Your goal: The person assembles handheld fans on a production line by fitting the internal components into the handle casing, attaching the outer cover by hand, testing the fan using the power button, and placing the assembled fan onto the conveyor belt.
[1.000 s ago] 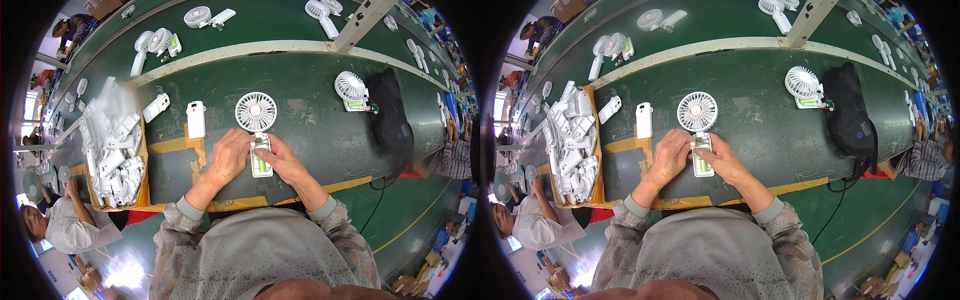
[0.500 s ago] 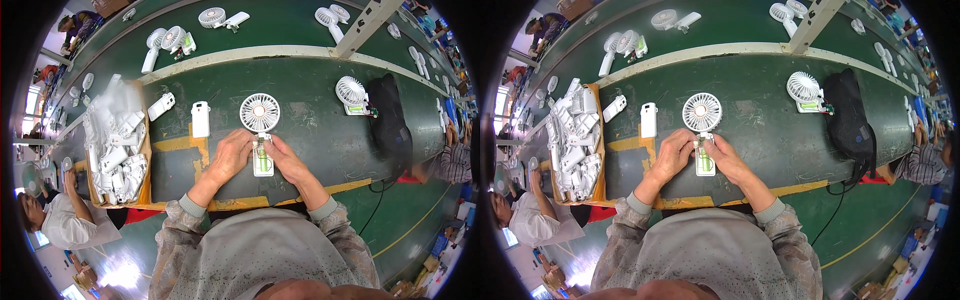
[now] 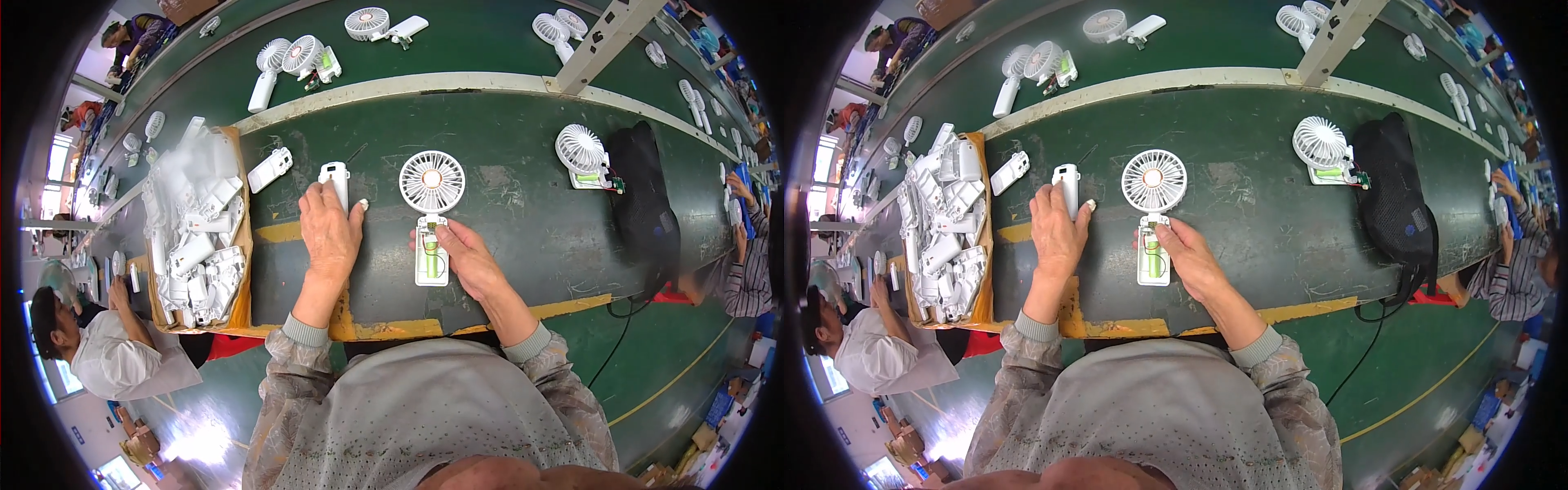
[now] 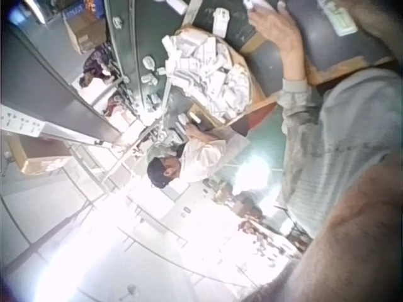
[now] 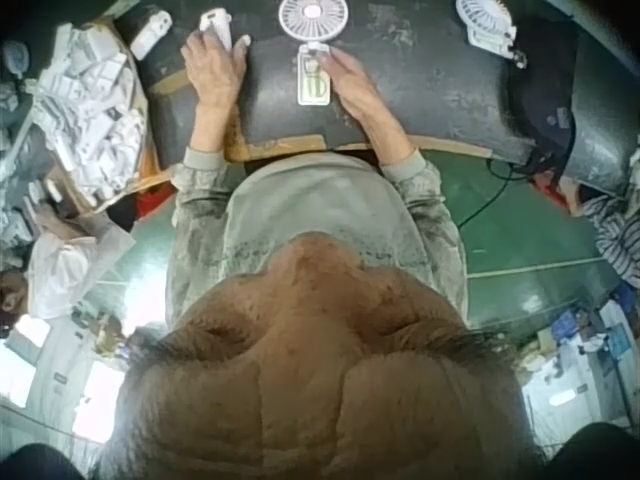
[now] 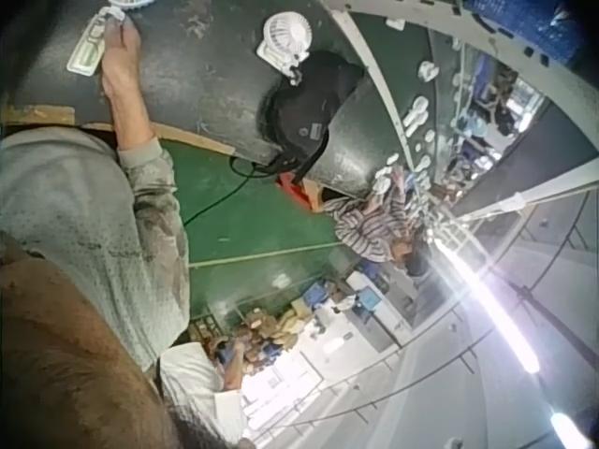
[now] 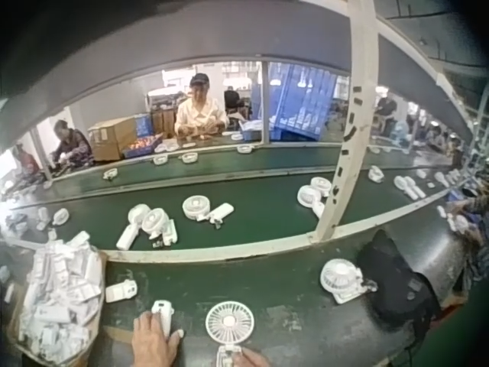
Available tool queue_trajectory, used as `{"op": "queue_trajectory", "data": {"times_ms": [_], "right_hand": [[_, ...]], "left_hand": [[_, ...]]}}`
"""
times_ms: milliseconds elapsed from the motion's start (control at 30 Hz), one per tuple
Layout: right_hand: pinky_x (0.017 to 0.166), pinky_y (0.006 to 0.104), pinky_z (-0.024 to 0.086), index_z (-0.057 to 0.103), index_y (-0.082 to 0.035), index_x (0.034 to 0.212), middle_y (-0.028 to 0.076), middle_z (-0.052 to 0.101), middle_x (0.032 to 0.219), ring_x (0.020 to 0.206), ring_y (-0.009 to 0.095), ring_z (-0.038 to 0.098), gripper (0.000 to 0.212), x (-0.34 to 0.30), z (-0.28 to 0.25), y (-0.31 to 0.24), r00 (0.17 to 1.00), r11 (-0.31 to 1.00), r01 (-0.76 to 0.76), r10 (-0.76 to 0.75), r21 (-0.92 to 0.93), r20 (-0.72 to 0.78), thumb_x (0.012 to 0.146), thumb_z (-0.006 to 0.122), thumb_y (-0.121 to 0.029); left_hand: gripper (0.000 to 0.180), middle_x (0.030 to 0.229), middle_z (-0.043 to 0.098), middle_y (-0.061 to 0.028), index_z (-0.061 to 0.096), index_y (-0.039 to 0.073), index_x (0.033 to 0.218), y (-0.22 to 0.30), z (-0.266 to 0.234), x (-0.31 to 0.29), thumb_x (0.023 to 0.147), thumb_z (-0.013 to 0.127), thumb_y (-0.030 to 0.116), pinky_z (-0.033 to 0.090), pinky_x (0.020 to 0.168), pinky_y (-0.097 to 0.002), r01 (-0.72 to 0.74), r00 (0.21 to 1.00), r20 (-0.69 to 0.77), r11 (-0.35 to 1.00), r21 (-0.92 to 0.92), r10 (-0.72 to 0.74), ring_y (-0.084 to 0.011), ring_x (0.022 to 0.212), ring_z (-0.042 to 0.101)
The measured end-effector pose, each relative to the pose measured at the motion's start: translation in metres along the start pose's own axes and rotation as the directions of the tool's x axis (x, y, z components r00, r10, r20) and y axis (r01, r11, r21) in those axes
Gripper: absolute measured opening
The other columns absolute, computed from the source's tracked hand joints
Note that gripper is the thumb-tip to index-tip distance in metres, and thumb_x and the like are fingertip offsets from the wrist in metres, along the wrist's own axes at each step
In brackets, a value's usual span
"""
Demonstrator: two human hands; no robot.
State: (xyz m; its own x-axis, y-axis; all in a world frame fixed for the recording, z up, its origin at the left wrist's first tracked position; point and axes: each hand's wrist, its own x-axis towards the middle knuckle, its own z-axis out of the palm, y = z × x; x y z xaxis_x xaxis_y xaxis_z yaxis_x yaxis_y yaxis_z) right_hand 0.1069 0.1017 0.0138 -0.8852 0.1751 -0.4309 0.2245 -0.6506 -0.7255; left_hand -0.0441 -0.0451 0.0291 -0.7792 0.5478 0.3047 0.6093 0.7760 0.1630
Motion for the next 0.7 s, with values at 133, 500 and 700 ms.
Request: {"op": "queue_trajectory", "data": {"times_ms": [133, 500, 700], "right_hand": [[0.086, 0.0330, 0.051, 0.046, 0.004, 0.122, 0.014, 0.059, 0.112, 0.102, 0.022, 0.060, 0.034, 0.002, -0.001, 0.003, 1.000, 1.000, 0.024, -0.024, 0.004, 0.014, 0.099, 0.040, -0.021], [0.093, 0.0305, 0.044, 0.045, 0.001, 0.125, 0.010, 0.057, 0.116, 0.106, 0.016, 0.054, 0.034, -0.006, -0.001, -0.002, 0.999, 0.989, -0.001, -0.005, 0.145, 0.036, 0.096, 0.044, -0.016], [0.097, 0.0359, 0.041, 0.041, 0.001, 0.130, 0.010, 0.051, 0.123, 0.112, 0.020, 0.050, 0.047, -0.008, 0.000, -0.006, 0.995, 0.965, -0.013, -0.014, 0.262, 0.102, 0.084, 0.041, -0.006]], "left_hand": [[0.051, 0.107, 0.052, -0.0214, 0.053, -0.006, 0.106, -0.011, -0.002, 0.001, 0.072, 0.073, 0.026, 0.047, 0.082, -0.0438, 0.205, 0.965, 0.169, 0.979, -0.015, -0.200, -0.0359, 0.099, 0.053], [0.048, 0.080, 0.065, -0.0195, 0.055, -0.005, 0.108, 0.038, -0.054, -0.032, 0.074, 0.068, 0.027, 0.051, 0.065, -0.0378, 0.326, 0.883, 0.459, 0.832, -0.448, -0.099, -0.0307, 0.070, 0.065], [0.060, 0.084, 0.064, -0.0240, 0.048, -0.005, 0.121, 0.067, -0.067, -0.046, 0.073, 0.068, 0.025, 0.052, 0.060, -0.0421, 0.068, 0.917, 0.383, 0.906, -0.418, 0.108, -0.0369, 0.068, 0.064]]}}
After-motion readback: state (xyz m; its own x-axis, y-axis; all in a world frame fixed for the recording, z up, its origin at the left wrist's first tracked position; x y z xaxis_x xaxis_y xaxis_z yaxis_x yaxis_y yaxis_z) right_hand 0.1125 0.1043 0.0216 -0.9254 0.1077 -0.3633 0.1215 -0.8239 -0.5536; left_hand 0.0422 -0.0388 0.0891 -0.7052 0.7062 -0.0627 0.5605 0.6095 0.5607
